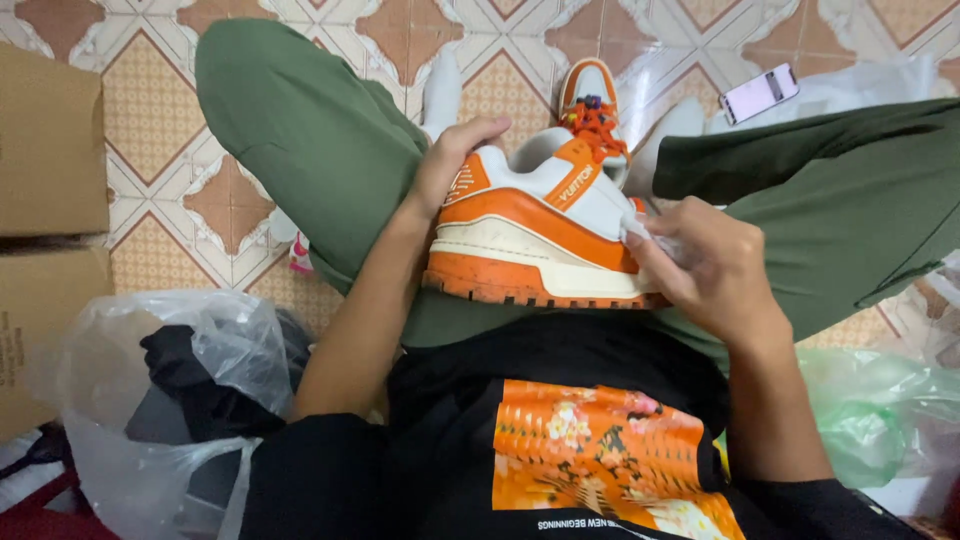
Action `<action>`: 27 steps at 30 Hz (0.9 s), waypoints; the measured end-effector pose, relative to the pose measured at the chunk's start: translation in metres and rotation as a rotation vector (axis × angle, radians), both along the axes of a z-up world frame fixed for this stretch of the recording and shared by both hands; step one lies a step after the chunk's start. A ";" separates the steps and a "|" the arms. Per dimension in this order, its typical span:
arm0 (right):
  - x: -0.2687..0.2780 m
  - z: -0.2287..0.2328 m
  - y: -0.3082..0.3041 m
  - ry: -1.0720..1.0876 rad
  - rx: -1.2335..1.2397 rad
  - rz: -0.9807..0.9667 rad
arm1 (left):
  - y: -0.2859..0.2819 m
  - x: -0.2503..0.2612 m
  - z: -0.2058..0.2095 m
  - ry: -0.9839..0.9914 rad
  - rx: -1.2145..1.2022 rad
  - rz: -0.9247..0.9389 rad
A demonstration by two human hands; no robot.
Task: The person is cleaning an orange and white sneaker by wiping it thoroughly with a white cloth while sitting on the floor.
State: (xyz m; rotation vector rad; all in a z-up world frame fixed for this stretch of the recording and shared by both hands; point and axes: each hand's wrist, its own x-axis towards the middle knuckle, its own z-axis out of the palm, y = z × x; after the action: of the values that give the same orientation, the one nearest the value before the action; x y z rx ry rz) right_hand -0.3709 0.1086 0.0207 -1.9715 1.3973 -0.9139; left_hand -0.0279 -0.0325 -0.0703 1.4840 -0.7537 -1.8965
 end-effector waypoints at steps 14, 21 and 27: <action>0.027 0.033 -0.042 0.087 -0.033 0.230 | 0.024 -0.005 0.074 0.118 0.132 0.151; -0.024 0.002 -0.007 0.119 0.196 0.066 | 0.009 0.001 0.020 0.153 -0.153 -0.142; -0.016 -0.003 -0.001 -0.024 0.168 0.019 | 0.017 0.008 0.011 0.321 -0.287 -0.201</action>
State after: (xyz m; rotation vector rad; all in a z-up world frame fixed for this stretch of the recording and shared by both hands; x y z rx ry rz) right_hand -0.3870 0.1075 0.0179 -1.8391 1.3924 -0.7827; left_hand -0.0198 -0.0157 -0.0590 0.9304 -1.0000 -2.0074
